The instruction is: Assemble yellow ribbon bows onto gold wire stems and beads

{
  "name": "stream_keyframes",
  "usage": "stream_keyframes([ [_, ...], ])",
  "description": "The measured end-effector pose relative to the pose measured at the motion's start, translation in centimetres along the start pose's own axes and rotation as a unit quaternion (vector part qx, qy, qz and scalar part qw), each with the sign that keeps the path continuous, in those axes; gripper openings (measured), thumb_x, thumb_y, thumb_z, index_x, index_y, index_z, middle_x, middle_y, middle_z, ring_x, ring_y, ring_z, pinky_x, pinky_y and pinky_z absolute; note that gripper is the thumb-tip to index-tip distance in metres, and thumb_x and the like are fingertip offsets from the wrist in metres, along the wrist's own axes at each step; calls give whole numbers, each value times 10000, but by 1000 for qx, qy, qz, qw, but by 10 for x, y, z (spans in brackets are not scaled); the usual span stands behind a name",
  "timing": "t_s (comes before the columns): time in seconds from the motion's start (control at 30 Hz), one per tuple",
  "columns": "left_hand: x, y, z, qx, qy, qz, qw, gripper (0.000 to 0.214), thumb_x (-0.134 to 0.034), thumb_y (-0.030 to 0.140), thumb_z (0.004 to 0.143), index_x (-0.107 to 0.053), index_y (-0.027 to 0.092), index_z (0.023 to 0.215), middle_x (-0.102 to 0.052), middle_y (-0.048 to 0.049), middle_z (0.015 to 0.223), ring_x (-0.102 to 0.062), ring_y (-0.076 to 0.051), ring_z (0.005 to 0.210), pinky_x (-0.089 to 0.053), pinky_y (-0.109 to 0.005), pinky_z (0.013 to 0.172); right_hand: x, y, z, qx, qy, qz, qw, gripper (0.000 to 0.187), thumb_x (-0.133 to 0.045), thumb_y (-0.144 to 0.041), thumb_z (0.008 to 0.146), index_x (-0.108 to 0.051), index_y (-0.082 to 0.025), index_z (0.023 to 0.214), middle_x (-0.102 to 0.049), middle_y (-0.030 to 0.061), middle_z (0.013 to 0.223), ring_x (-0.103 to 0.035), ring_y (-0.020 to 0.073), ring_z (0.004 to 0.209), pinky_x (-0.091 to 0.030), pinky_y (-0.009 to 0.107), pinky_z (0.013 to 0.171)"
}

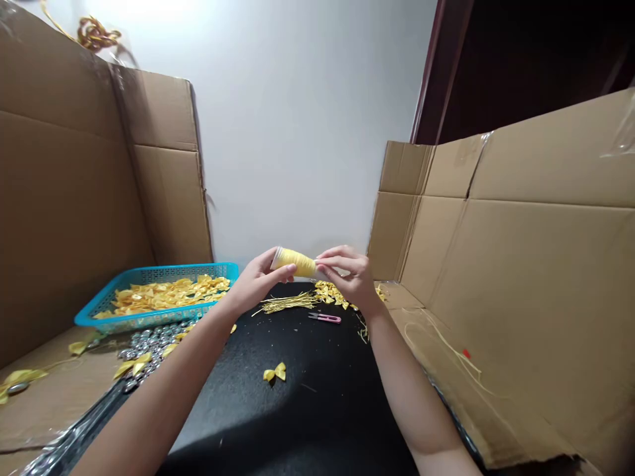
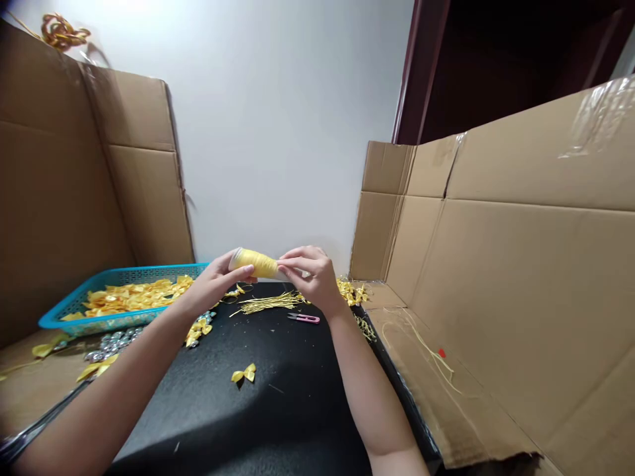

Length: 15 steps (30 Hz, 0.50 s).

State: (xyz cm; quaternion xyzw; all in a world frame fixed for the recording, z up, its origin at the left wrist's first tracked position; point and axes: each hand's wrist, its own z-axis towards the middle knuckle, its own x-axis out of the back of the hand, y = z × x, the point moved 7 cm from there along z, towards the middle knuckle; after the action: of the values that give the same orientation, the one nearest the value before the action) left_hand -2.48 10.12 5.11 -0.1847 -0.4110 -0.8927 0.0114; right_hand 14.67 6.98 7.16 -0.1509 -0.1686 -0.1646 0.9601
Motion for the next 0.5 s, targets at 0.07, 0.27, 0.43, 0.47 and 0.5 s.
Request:
stream_keyframes([
  [0.07, -1, 0, -2, 9, -18, 13, 1000, 300, -605, 447, 815, -551, 158, 878, -596, -17, 774, -579, -138, 715, -494, -263, 665, -5, -1, -1, 2, 7, -10, 1000, 134, -588, -290, 878, -692, -253, 801, -695, 21, 864, -635, 170, 852, -481, 368, 844],
  [0.27, 6, -7, -2, 35, -25, -6, 999, 279, -642, 405, 729, -577, 167, 859, -575, -9, 771, -559, -137, 706, -489, -239, 637, 9, 45, -5, -76, 99, -12, 992, 191, -537, -285, 878, -630, -184, 744, -649, 36, 766, -604, 158, 754, -483, 301, 725],
  [0.43, 19, -23, 2, 62, 16, -81, 995, 303, -636, 405, 667, -603, 167, 852, -602, -17, 762, -574, -154, 697, -491, -260, 641, 10, 81, -11, -191, 4, -62, 980, 165, -594, -296, 816, -663, -174, 728, -684, 49, 759, -624, 181, 717, -492, 342, 723],
  [0.47, 20, -25, 2, 70, 26, -75, 994, 302, -636, 404, 667, -606, 164, 847, -599, -15, 749, -572, -152, 683, -487, -263, 639, 8, 73, -11, -175, -15, -49, 983, 148, -626, -322, 800, -684, -186, 810, -704, 53, 830, -640, 191, 770, -497, 357, 756],
  [0.5, 21, -27, 3, 77, 37, -63, 994, 302, -636, 404, 668, -608, 160, 845, -596, -12, 736, -568, -150, 669, -481, -265, 636, 4, 60, -9, -140, -33, -28, 989, 217, -671, -351, 772, -688, -209, 935, -713, 56, 942, -649, 202, 852, -499, 370, 798],
])
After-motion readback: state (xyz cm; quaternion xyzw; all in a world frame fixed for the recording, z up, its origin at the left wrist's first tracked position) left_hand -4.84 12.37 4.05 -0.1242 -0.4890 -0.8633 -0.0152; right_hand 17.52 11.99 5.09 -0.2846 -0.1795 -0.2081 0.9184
